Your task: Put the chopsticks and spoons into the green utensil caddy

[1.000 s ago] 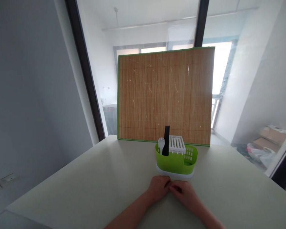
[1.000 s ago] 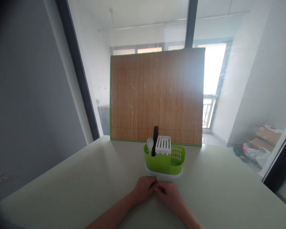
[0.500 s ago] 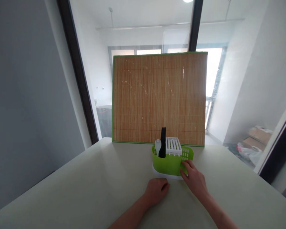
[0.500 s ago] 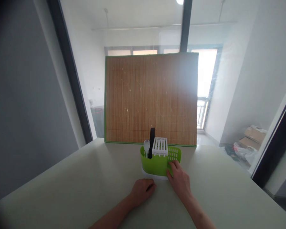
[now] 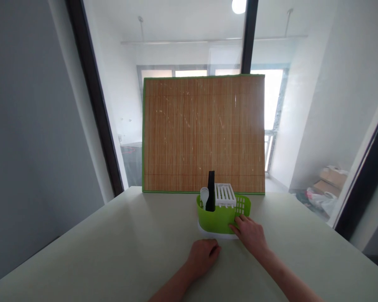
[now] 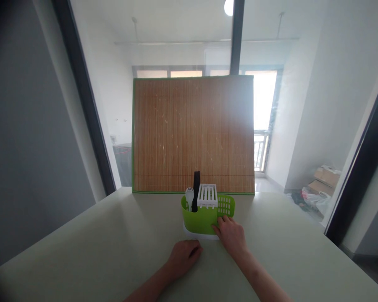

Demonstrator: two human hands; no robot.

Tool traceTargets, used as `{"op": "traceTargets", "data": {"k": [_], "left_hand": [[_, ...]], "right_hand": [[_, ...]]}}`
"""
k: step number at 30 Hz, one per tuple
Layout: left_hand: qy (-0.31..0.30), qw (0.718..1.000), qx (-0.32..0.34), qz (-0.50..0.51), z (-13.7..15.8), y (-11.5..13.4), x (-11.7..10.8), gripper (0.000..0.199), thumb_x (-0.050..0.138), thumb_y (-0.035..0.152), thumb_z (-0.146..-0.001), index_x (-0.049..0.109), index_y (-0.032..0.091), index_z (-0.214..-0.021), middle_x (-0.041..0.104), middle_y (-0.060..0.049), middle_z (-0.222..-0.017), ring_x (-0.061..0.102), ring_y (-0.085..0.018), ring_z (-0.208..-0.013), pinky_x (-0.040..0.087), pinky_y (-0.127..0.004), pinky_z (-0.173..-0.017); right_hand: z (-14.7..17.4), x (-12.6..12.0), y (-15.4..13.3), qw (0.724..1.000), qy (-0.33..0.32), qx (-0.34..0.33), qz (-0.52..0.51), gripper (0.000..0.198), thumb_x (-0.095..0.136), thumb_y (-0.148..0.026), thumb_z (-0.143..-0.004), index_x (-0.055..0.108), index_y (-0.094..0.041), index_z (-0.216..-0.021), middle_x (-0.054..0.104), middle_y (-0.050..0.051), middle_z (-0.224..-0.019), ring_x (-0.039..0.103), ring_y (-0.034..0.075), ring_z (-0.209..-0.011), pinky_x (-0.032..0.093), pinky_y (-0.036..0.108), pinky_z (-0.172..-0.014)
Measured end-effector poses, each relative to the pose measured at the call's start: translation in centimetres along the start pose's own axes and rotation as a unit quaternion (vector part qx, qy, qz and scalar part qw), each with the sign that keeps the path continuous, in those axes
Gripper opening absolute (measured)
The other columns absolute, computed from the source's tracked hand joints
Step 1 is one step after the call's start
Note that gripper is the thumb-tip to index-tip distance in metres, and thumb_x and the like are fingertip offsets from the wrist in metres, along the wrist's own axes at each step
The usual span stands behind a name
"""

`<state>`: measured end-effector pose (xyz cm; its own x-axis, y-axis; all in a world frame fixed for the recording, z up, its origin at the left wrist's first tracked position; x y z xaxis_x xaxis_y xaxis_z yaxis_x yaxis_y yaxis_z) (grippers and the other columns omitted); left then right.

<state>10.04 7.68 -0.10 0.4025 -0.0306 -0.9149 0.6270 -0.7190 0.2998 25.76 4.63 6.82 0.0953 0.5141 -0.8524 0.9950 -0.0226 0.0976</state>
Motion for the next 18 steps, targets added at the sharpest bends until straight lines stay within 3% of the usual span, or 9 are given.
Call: {"op": "traceTargets", "data": {"k": [7,18], "left_hand": [[-0.006,1.000,-0.007,0.009,0.0,0.0,0.0,0.028,0.036,0.032,-0.089,0.059,0.020,-0.079,0.064,-0.001,-0.077,0.057,-0.015,-0.071,0.034,-0.023,-0.063],[0.007,1.000,0.000,0.010,0.1,-0.1,0.1,0.028,0.034,0.034,-0.091,0.056,0.020,-0.079,0.063,0.000,-0.076,0.055,-0.014,-0.069,0.032,-0.024,-0.063]], "right_hand": [[0.0,0.1,3.8,1.000,-0.019,0.017,-0.008,0.019,0.050,-0.035,-0.089,0.058,-0.020,-0.081,0.063,0.004,-0.083,0.061,0.018,-0.075,0.039,0.023,-0.053],[0.4,1.5,14.2,0.996,-0.054,0.068,-0.016,0.019,0.045,-0.032,-0.090,0.058,-0.019,-0.085,0.063,0.005,-0.089,0.063,0.017,-0.073,0.043,0.024,-0.055]]}}
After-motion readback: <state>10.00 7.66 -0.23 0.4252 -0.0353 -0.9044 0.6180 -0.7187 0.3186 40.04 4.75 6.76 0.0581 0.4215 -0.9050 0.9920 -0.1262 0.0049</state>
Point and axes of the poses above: each hand's wrist, its own z-axis away from the middle knuckle, its own x-axis out of the palm, y = z × x, the point moved 6 cm from there along -z, towards the middle knuckle
